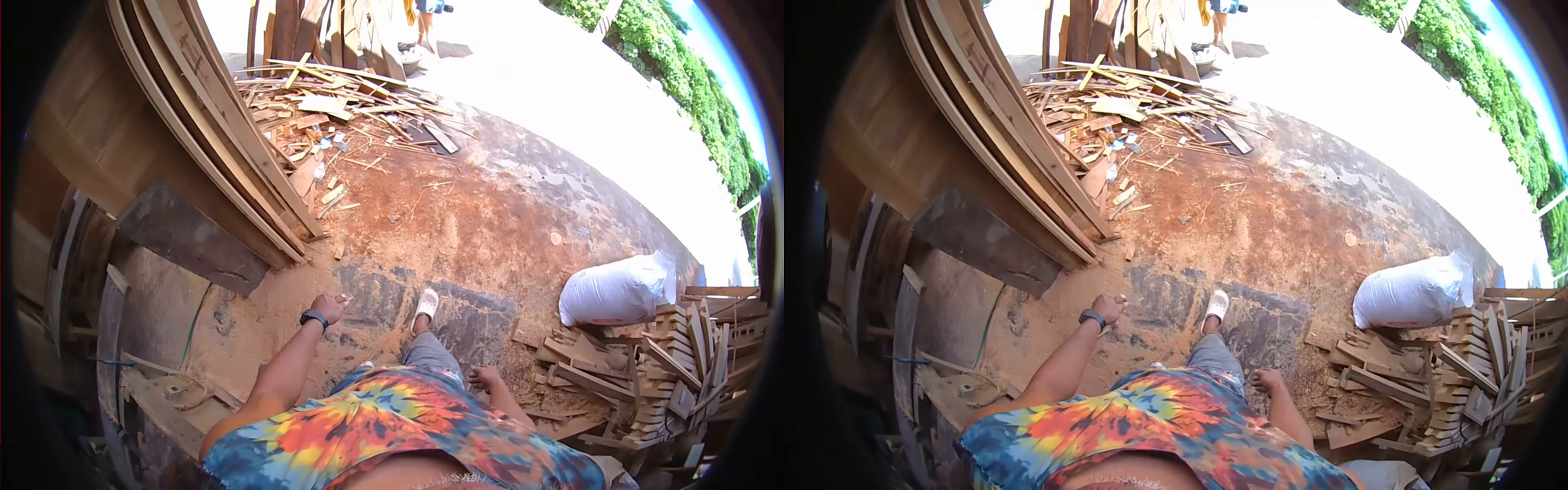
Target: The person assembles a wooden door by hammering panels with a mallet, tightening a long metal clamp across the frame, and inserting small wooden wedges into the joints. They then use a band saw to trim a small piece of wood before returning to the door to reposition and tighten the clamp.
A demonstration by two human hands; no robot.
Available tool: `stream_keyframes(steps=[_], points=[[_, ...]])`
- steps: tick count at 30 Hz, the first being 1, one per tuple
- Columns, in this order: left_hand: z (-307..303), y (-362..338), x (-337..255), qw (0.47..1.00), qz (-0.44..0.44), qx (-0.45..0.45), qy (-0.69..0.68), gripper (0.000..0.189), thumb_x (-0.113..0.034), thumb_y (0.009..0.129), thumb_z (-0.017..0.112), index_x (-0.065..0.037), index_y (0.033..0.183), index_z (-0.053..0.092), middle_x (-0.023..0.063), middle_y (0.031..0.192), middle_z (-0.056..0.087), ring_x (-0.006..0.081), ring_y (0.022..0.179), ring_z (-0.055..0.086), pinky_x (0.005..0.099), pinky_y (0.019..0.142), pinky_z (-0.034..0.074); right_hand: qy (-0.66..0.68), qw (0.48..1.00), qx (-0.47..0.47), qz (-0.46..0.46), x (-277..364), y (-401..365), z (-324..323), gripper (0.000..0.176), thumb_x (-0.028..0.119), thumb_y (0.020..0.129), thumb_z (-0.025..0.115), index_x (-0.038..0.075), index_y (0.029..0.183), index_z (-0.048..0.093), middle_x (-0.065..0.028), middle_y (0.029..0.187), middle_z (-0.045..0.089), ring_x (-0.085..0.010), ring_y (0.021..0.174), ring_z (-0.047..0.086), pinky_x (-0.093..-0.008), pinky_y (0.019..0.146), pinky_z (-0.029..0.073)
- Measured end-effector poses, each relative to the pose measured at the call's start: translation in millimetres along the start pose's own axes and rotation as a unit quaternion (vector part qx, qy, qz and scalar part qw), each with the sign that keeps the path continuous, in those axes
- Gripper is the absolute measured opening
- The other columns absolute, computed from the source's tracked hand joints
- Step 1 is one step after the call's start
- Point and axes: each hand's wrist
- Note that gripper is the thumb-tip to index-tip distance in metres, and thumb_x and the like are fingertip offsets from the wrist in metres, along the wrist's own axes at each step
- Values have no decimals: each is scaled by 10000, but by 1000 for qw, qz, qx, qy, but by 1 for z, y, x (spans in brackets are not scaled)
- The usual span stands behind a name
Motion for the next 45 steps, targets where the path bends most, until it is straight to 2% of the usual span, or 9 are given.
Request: stream_keyframes(steps=[4,9,11,15,17,21,30,39,45], points=[[51,54,65,975,68,118,173,347,-321,824,542,-116,1084,645,150,1011,670,320,972,638,425,828,520,-62,992,69,83,49,102,-43,256,220,965,457,50,1093,599,-118,898,680,-229,717,660,-339,558,529],[58,48,71,964,-149,186,118,269,-164,808,602,-107,1071,618,153,906,689,260,803,683,379,662,542,-118,986,91,79,210,148,-88,257,240,940,501,44,1064,611,-142,988,677,-260,758,667,-371,608,540],[38,37,40,868,-423,128,-227,261,-129,797,628,-107,1056,617,126,848,691,202,626,665,334,538,513,-194,981,29,14,298,154,-89,262,254,930,517,36,1040,611,-149,974,670,-243,709,653,-354,571,530],[44,69,48,816,-449,89,-353,146,-100,835,572,-28,940,645,132,824,689,229,655,677,385,525,546,-239,970,39,-12,458,199,-73,312,267,915,559,82,1166,555,-128,1033,647,-244,785,645,-370,634,504],[108,101,115,658,-454,96,-592,157,-167,891,467,-137,1004,573,53,730,590,213,565,558,383,403,413,-262,963,23,-52,534,204,-38,369,214,902,550,50,1232,542,-116,967,658,-224,752,656,-335,585,511],[-15,157,-11,730,-463,17,-503,114,-69,850,569,-59,950,622,97,753,644,215,608,629,381,465,480,-265,954,78,-118,650,215,59,381,198,892,556,18,1227,540,-91,908,653,-178,688,632,-287,559,498],[-82,299,1,728,-477,112,-480,220,-222,868,645,-10,927,646,71,748,647,179,586,609,340,502,485,-455,855,213,-127,770,214,276,407,254,888,617,27,1222,573,-107,957,675,-189,754,659,-299,596,511],[-243,416,38,801,-389,-108,-443,496,-478,874,586,15,922,623,59,708,625,136,587,585,304,525,466,-559,776,246,-160,906,250,360,455,283,868,637,12,1227,575,-125,979,679,-197,740,661,-313,607,518],[-317,501,35,691,-419,-110,-578,700,-620,864,495,59,756,628,146,676,628,198,592,609,351,564,469,-629,746,182,-118,998,334,398,352,255,856,637,0,1098,644,-123,847,696,-218,666,693,-332,523,543]])
Point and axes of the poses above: each hand's wrist, its own y-axis towards the middle knuckle, its own z-axis out of the palm, x = y × z
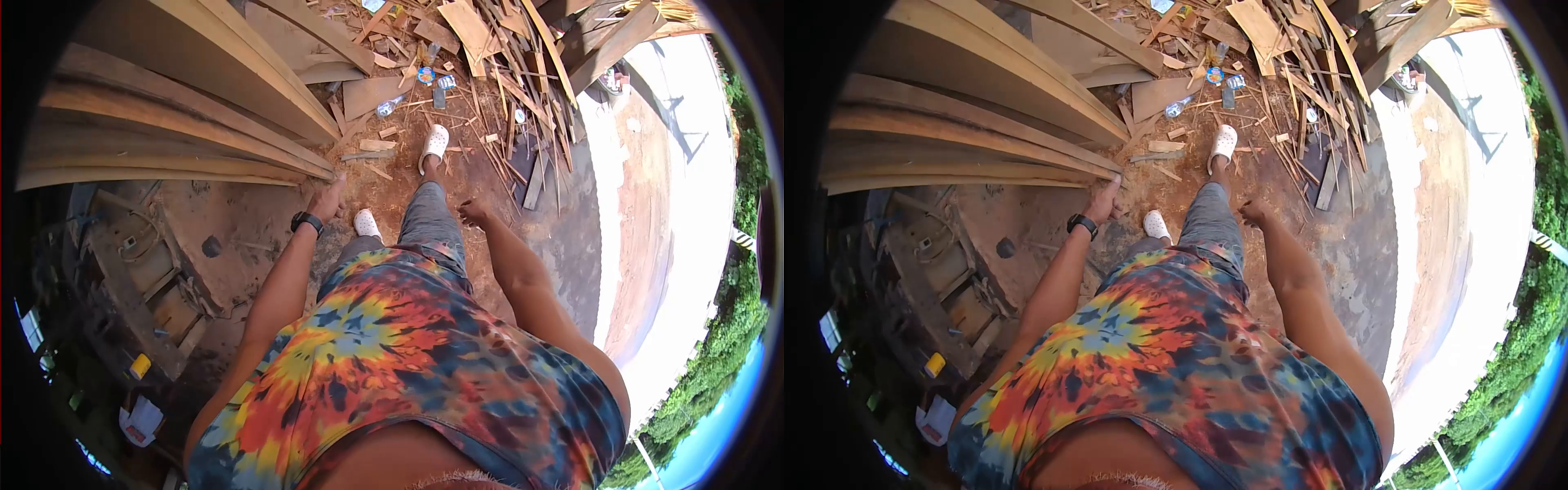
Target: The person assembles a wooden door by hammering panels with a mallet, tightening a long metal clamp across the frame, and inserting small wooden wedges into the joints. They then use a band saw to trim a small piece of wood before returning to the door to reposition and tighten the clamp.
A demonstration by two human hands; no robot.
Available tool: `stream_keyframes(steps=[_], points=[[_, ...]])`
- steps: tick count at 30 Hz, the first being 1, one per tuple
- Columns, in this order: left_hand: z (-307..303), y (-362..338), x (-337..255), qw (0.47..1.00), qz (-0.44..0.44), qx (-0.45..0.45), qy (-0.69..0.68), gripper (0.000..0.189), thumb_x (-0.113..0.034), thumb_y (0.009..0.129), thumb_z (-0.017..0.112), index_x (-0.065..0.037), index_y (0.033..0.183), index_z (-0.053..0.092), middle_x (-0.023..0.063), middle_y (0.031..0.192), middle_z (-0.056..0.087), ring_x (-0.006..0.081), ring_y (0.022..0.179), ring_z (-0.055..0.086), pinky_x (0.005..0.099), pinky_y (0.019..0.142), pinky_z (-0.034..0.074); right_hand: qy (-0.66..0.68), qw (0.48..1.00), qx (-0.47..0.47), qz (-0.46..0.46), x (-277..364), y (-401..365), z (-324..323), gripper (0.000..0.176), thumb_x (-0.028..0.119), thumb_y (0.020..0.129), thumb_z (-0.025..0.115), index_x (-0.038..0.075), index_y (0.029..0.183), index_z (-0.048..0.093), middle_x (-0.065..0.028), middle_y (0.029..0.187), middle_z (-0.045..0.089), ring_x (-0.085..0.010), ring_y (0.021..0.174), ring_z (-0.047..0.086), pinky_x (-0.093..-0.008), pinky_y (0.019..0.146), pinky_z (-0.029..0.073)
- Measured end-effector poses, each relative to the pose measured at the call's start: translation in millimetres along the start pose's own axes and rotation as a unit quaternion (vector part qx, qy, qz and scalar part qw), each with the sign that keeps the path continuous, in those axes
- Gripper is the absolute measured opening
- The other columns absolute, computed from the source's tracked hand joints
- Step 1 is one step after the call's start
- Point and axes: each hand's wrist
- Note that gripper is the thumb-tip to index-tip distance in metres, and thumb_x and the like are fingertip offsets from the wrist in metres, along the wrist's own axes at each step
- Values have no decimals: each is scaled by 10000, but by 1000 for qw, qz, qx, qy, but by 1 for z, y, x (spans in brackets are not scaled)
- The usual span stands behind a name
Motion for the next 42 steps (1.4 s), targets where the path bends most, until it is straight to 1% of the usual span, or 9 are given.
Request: stream_keyframes(steps=[5,10,12,17,20,24,30,37,42], points=[[65,57,-79,979,170,51,105,492,-432,921,471,6,741,603,157,667,602,295,628,597,396,615,454,-98,995,-10,-9,58,126,-91,425,194,875,616,-44,1219,541,-149,904,682,-234,664,669,-331,539,513],[120,167,-168,988,117,91,44,370,-355,922,483,-18,807,583,156,675,567,322,667,585,403,639,445,-13,1000,-6,-19,182,317,-173,400,187,836,649,-76,1134,602,-160,787,690,-206,665,673,-333,581,542],[160,221,-192,986,124,112,-6,255,-217,925,503,17,880,594,135,749,603,276,762,619,353,734,482,-155,987,14,-47,246,391,-200,411,187,815,664,-61,1138,610,-163,759,692,-189,667,676,-327,599,545],[231,300,-305,941,282,184,-29,205,-224,856,616,-42,950,604,118,1002,600,297,872,606,389,789,470,-333,897,-42,-288,381,556,-210,481,316,796,627,-6,1153,622,-214,916,690,-357,835,680,-386,851,513],[242,340,-346,923,369,46,104,267,-242,790,679,-69,982,610,98,1040,588,297,886,599,416,786,459,-439,843,-37,-309,469,635,-208,386,286,783,608,6,1046,649,-235,997,666,-399,898,656,-433,806,532],[241,380,-363,940,336,-50,28,395,-209,685,737,-62,1029,608,111,1013,575,278,898,588,419,805,443,-370,896,-52,-241,537,746,-194,279,221,789,539,18,946,649,-235,956,667,-385,916,659,-453,772,536],[229,423,-380,950,241,-195,-31,374,-209,686,756,-83,1010,618,143,1021,563,325,906,565,549,947,378,-506,780,-52,-366,605,813,-140,317,211,844,462,44,1064,618,-214,991,665,-362,957,647,-454,822,514],[226,453,-383,928,253,-254,-100,273,-224,746,696,-34,926,621,172,1000,586,340,907,582,612,985,343,-523,777,-101,-335,623,852,-88,366,311,974,356,98,1190,561,-166,1272,493,-318,1189,503,-441,967,436],[206,457,-397,934,225,-246,-126,250,-209,747,676,-30,914,626,169,1010,588,339,923,584,614,976,368,-543,735,-147,-380,622,823,-83,315,258,903,469,71,1146,542,-168,1165,572,-346,1120,540,-462,926,456]])
Point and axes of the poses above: each hand's wrist, its own y-axis towards the middle knuckle, its own z-axis out of the palm, x = y × z
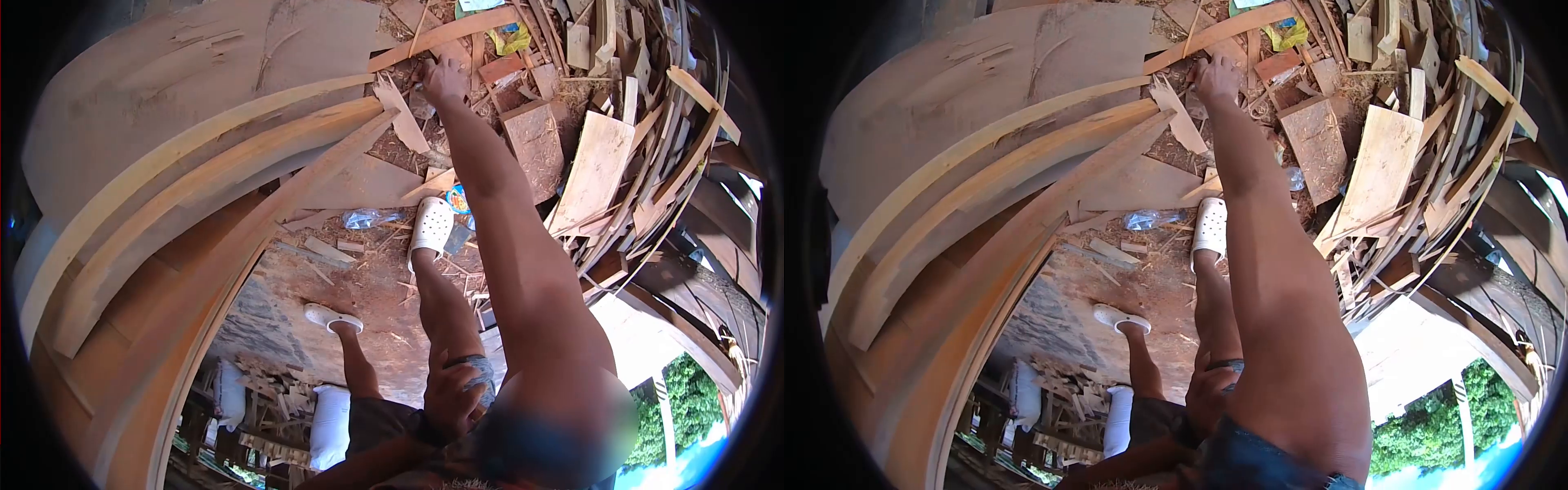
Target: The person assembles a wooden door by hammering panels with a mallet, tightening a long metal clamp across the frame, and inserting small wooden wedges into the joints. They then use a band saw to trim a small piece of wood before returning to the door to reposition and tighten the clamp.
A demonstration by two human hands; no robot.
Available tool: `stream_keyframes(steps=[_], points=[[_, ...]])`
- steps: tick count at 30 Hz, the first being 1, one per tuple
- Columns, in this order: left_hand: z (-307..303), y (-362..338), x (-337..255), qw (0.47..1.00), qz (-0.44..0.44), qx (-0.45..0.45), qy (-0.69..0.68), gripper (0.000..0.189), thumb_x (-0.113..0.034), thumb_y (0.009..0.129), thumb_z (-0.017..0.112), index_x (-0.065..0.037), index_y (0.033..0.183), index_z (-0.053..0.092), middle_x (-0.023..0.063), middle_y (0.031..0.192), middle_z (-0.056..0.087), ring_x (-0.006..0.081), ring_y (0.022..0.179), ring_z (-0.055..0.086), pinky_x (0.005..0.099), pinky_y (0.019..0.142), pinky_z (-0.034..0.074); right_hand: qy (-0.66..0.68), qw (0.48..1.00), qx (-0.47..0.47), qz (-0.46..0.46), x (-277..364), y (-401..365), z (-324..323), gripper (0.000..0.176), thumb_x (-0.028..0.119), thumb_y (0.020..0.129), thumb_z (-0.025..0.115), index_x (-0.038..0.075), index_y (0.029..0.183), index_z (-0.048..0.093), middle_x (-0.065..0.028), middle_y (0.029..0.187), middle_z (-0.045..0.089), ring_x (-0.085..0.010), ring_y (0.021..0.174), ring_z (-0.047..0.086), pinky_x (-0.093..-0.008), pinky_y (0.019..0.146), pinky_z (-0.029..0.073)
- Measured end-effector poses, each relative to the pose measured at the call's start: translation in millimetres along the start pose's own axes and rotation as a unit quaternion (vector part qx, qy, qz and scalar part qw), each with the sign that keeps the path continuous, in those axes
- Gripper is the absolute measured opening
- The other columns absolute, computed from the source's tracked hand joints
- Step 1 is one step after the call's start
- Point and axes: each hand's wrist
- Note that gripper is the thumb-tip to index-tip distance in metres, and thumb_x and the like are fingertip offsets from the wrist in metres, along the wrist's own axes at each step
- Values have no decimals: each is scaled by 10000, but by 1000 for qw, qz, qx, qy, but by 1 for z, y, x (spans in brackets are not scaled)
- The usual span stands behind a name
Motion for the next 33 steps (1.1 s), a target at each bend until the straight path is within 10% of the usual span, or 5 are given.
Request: stream_keyframes(steps=[11,15,20,26,33], points=[[20,-59,-4,998,19,49,25,302,-188,717,705,-45,956,589,116,949,586,285,871,575,495,971,363,534,789,180,244,-62,-192,-6,281,16,800,508,-32,1058,608,-171,876,665,-236,708,663,-337,567,557],[20,-89,-3,999,35,12,31,266,-129,768,657,-55,1016,592,124,933,604,298,882,598,447,888,417,332,899,284,20,-89,-305,15,290,106,832,517,-2,1086,605,-158,932,657,-260,762,671,-350,627,575],[16,-119,75,816,-399,-233,-347,358,-302,949,568,21,1087,502,154,1011,606,273,977,584,371,866,454,494,795,349,38,19,-446,-133,360,259,866,578,-32,1077,609,-160,847,666,-182,767,680,-316,648,552],[-86,-143,121,843,-419,-219,-258,430,-353,858,694,-4,1041,523,98,911,597,163,849,560,291,747,473,503,809,245,-180,143,-577,-147,348,189,799,576,12,1091,642,-190,953,684,-308,902,660,-359,844,509],[-128,-279,207,863,-401,-236,-195,304,-167,827,730,-19,1001,529,62,808,577,140,633,584,269,450,487,239,933,265,42,61,-486,-28,353,300,804,610,54,1044,693,-153,912,709,-259,873,678,-375,838,515]])
Point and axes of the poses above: each hand's wrist, its own y-axis towards the middle knuckle, its own z-axis out of the palm, x = y × z
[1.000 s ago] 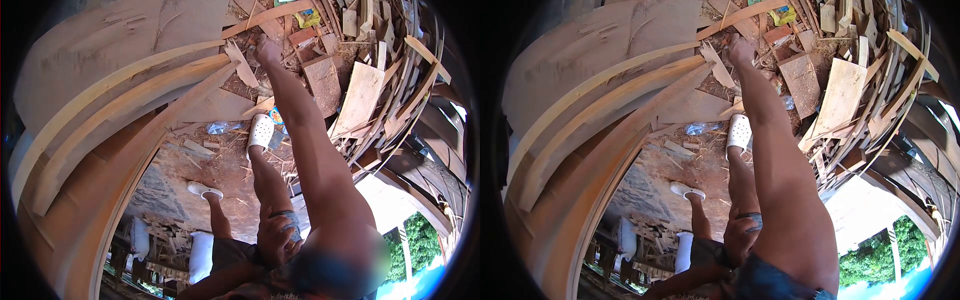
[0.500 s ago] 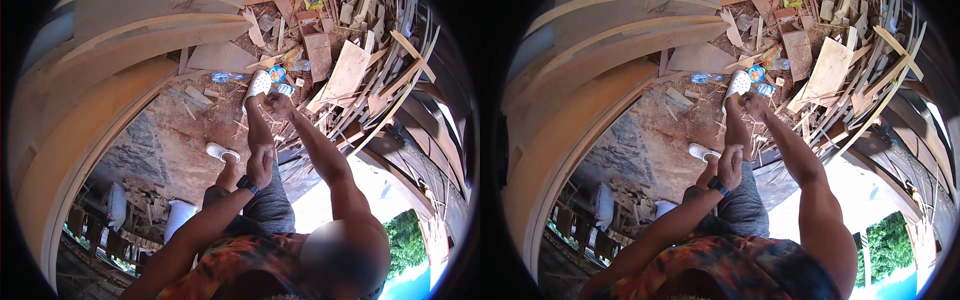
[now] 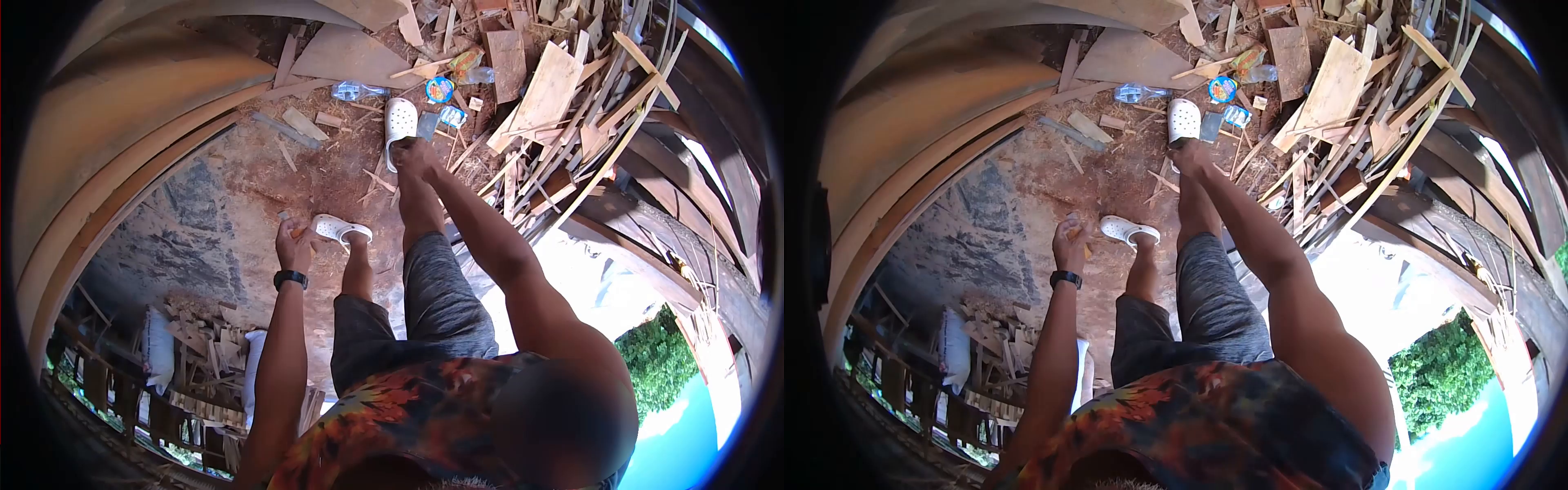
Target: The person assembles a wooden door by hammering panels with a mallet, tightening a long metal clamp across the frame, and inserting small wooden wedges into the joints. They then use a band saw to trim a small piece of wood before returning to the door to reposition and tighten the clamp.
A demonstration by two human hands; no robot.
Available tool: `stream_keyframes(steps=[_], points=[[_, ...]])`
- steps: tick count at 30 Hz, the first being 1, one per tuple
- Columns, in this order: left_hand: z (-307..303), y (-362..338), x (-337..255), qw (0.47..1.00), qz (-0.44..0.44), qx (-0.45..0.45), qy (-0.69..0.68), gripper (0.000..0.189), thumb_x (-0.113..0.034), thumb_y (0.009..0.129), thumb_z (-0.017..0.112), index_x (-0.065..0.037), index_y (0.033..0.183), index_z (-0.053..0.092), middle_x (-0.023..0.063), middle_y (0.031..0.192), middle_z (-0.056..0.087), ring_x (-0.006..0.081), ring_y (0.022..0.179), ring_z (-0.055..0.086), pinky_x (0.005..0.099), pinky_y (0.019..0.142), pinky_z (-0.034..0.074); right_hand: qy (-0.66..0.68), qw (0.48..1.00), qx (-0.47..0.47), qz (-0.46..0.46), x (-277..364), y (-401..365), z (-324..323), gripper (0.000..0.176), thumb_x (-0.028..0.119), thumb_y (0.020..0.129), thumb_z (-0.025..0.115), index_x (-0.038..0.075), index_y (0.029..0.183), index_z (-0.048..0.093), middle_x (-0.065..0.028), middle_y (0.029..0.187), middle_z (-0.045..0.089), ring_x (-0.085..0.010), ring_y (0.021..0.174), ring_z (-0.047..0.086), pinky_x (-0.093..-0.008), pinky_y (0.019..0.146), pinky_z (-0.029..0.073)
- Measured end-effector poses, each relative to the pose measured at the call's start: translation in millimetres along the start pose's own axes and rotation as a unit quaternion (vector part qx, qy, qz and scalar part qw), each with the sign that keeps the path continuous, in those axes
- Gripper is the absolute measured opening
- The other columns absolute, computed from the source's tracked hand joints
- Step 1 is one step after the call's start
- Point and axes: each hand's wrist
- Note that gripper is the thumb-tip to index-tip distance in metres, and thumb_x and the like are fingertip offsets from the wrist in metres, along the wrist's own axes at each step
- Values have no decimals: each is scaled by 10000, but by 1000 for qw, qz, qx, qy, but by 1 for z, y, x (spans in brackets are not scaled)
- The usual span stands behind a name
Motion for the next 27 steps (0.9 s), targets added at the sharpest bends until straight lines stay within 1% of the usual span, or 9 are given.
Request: stream_keyframes(steps=[3,7,11,12,15,18,23,25,27], points=[[-19,-18,12,984,-171,-38,28,284,-216,839,727,-20,891,529,50,723,549,144,503,541,262,399,465,-319,945,72,-24,-56,99,-27,340,347,798,548,109,984,704,-142,984,696,-293,921,668,-406,816,525],[0,-26,27,970,-227,6,81,263,-233,852,719,-31,877,552,13,661,531,109,512,533,257,431,448,-180,974,-96,97,-108,185,-42,369,316,797,548,15,966,678,-211,950,682,-363,946,649,-439,848,505],[45,-38,20,958,-223,143,109,327,-147,828,723,-25,1044,511,27,755,560,94,650,558,235,507,464,-76,990,-106,55,-148,260,-30,497,318,791,680,89,1226,608,-157,989,694,-251,814,685,-379,747,534],[61,-43,17,967,-203,143,49,355,-119,823,715,-18,1076,487,50,832,560,105,698,562,240,538,480,-61,995,-56,59,-108,243,-52,505,378,795,562,50,1176,610,-202,1196,606,-342,1146,563,-418,974,440],[78,-41,0,973,-100,191,79,382,-68,819,690,-7,1117,458,116,1046,532,138,842,576,267,624,522,-165,985,20,37,-113,266,-58,483,470,853,486,133,1165,636,-160,1216,603,-320,1124,573,-423,941,456],[72,-31,-12,980,-60,180,60,348,-108,853,680,-6,1113,472,102,945,584,139,779,605,277,636,532,-7,997,-29,70,-134,292,-47,401,277,832,618,103,1193,633,-111,1209,620,-275,1072,587,-459,815,512],[28,-25,25,978,-130,122,-109,246,-174,929,607,-26,1092,497,78,866,615,113,714,616,256,597,537,136,972,-36,188,-89,263,-55,421,311,854,600,103,1219,601,-112,1242,586,-257,1032,599,-412,766,564],[0,-29,69,980,-125,92,-122,222,-165,927,605,-35,1080,510,75,870,615,104,705,607,240,560,518,116,977,-32,175,-80,252,-40,421,306,843,616,93,1206,611,-109,1238,602,-267,1077,592,-407,822,541],[-26,-40,123,975,-160,46,-148,175,-152,914,601,-45,1037,536,66,793,606,132,658,601,259,512,484,-142,987,-77,-15,-93,245,-18,410,292,817,652,93,1175,636,-100,1190,641,-284,1077,606,-381,875,510]])
Point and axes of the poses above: each hand's wrist, its own y-axis towards the middle knuckle, its own z-axis out of the palm, x = y × z
